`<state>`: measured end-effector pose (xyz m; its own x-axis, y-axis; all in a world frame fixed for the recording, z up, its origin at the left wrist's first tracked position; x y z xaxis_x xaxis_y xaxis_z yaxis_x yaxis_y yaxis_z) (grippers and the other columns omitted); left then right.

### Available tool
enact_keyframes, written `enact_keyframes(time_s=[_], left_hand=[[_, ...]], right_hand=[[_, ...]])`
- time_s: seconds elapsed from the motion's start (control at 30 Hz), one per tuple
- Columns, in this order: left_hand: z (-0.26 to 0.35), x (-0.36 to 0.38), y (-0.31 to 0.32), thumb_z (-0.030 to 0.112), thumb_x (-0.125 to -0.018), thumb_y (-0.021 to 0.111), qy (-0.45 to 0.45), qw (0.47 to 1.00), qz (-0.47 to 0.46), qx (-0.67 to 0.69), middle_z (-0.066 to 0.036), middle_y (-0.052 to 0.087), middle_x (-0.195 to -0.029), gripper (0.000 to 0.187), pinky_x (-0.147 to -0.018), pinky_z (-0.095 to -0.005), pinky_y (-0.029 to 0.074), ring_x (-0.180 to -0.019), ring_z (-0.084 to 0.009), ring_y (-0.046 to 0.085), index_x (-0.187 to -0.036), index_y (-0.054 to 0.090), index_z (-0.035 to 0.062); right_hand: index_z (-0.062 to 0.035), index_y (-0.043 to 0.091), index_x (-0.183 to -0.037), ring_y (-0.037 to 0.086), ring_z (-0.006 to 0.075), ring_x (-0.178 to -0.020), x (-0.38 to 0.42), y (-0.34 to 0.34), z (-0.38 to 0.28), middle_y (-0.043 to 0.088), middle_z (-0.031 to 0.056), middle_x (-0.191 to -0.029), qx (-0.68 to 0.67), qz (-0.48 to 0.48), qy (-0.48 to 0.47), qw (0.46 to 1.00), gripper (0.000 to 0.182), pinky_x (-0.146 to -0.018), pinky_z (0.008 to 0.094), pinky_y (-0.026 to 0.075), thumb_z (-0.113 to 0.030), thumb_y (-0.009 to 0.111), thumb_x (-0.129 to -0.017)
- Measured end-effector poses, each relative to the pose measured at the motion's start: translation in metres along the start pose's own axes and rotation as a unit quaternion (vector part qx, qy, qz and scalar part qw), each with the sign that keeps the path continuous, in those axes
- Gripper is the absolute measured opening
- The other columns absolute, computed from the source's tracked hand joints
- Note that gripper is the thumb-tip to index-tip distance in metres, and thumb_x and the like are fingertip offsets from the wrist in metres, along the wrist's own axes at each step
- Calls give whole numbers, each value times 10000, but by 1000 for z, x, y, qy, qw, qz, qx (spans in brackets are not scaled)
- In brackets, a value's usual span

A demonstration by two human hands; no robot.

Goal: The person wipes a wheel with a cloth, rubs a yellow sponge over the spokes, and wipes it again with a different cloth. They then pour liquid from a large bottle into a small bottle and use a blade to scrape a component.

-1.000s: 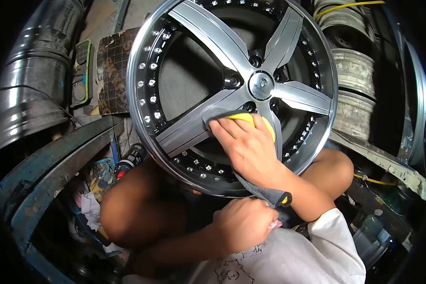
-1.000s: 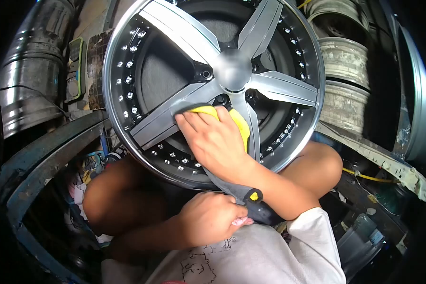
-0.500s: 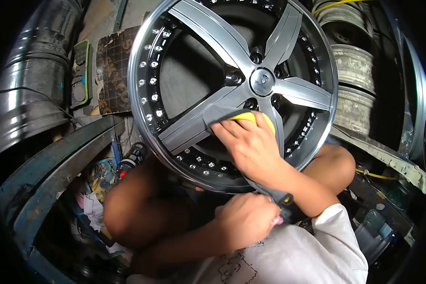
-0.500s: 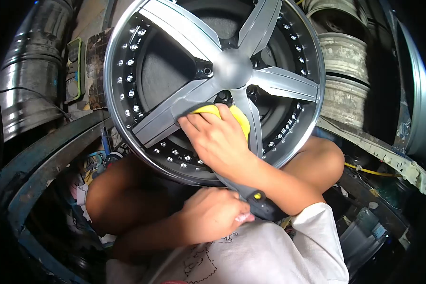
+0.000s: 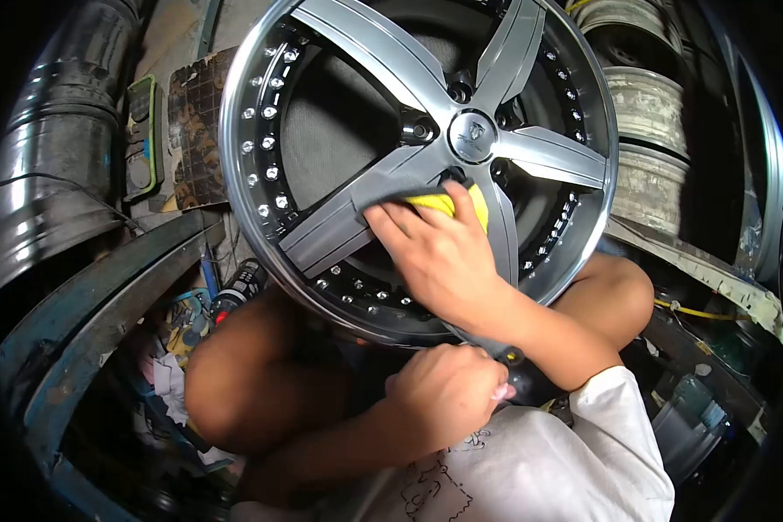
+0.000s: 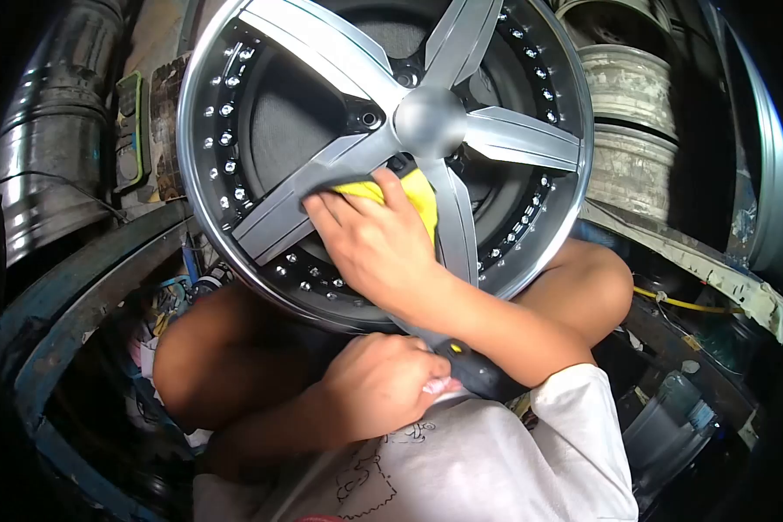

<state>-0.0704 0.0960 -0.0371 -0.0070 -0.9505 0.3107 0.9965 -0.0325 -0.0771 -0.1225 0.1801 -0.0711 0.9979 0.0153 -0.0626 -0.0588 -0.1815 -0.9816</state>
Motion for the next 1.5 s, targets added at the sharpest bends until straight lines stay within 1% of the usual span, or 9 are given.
enact_keyframes(time_s=[0.1,0.27,0.4,0.53,0.67,0.9,1.03,1.17,1.5], left_hand=[[1,2,11,299,-954,699,21,996,-87,-7,-176,715,-803,279,-703,-493,554,-758,-386,707,-828,757,57],[-4,1,-7,289,-942,710,-22,999,-12,-39,-208,672,-684,258,-685,-506,542,-715,-412,697,-828,770,66],[-4,8,1,299,-933,718,29,992,-123,-3,-213,694,-738,257,-725,-514,551,-774,-430,705,-855,782,62],[-4,19,-8,285,-933,706,47,994,-36,-89,-207,712,-752,250,-752,-503,567,-784,-409,727,-855,792,64],[-4,34,-4,261,-909,709,86,987,-70,-119,-216,712,-750,241,-759,-501,575,-790,-409,734,-830,791,48],[-16,46,-10,230,-903,709,28,986,-9,-162,-230,709,-760,249,-753,-496,571,-800,-408,735,-799,770,12],[-16,57,-5,203,-891,707,36,990,-65,-119,-224,716,-782,210,-762,-499,565,-813,-389,739,-817,775,19],[-33,62,-5,210,-895,703,-10,991,-2,-130,-206,722,-803,203,-766,-494,564,-818,-394,729,-831,777,33],[-35,67,-6,193,-876,686,-2,995,-31,-98,-200,722,-808,182,-740,-503,568,-819,-397,730,-832,770,38]], right_hand=[[-59,691,-1236,690,172,-1051,13,-8,-3,739,43,-1133,2,-43,3,999,376,-1107,485,379,-119,600,-876],[-65,681,-1254,697,156,-1059,-15,3,-14,737,38,-1134,22,-24,-5,999,377,-1101,495,353,-126,588,-893],[-111,648,-1307,667,189,-1118,13,-1,-23,725,20,-1173,25,-69,7,997,410,-1121,550,322,-103,572,-904],[-113,654,-1301,667,171,-1093,-13,1,-36,726,10,-1163,10,-52,-24,998,401,-1123,554,320,-135,576,-908],[-115,659,-1320,683,176,-1052,15,11,-47,731,9,-1144,26,-71,-46,996,418,-1124,548,322,-135,570,-912],[-90,670,-1328,674,164,-995,-3,23,-68,733,-5,-1096,61,-71,-88,992,437,-1139,529,310,-172,594,-905],[-99,669,-1341,667,140,-986,11,16,-72,729,-19,-1087,64,-65,-101,991,450,-1151,517,293,-180,596,-905],[-114,673,-1344,665,132,-1017,-5,28,-83,730,-28,-1118,108,-85,-105,985,450,-1161,523,283,-185,589,-907],[-138,665,-1359,671,111,-1037,12,25,-82,732,-47,-1148,83,-57,-84,991,480,-1177,509,284,-162,586,-886]])
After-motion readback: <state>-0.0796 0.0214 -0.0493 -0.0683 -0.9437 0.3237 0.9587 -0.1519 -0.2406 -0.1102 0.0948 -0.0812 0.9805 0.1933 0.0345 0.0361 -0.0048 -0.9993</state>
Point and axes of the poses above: each hand's wrist, its own x-axis away from the middle knuckle, its own y-axis out of the palm, z = x × y, the point moved 5 cm from there along -x, towards the middle knuckle
